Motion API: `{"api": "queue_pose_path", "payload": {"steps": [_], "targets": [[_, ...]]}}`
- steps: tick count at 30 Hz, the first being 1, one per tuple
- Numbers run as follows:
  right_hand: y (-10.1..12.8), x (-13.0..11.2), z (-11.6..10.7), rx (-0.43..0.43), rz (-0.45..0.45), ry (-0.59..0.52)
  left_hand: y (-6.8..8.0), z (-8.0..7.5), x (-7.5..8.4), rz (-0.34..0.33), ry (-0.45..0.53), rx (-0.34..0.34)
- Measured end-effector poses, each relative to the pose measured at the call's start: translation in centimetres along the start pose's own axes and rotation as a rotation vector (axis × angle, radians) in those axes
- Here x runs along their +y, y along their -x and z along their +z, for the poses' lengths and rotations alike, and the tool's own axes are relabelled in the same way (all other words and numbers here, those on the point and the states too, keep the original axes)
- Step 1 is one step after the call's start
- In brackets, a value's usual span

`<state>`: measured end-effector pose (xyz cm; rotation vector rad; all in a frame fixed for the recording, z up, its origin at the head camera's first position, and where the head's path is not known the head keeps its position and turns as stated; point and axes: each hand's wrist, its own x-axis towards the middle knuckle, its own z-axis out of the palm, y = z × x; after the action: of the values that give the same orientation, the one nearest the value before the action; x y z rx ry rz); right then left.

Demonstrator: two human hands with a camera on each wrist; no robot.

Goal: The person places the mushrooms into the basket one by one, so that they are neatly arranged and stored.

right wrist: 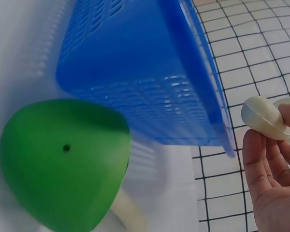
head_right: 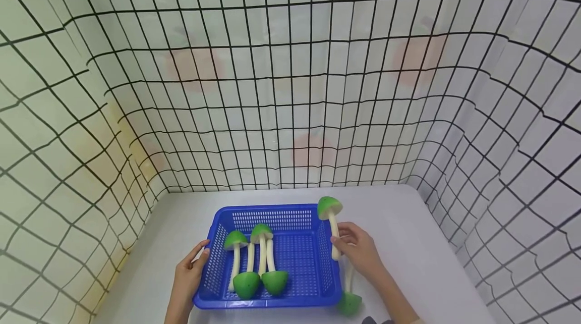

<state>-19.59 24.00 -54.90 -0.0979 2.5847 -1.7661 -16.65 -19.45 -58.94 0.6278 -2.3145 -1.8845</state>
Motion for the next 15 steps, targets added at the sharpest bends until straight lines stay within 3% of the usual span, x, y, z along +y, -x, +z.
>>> {"api": "queue_pose_path", "payload": {"steps": [15], "targets": [[-0.6,-1.2,1.6,-0.046,-0.011,-0.073,0.1,0.3,0.0,-0.003,0.007,0.019]]}}
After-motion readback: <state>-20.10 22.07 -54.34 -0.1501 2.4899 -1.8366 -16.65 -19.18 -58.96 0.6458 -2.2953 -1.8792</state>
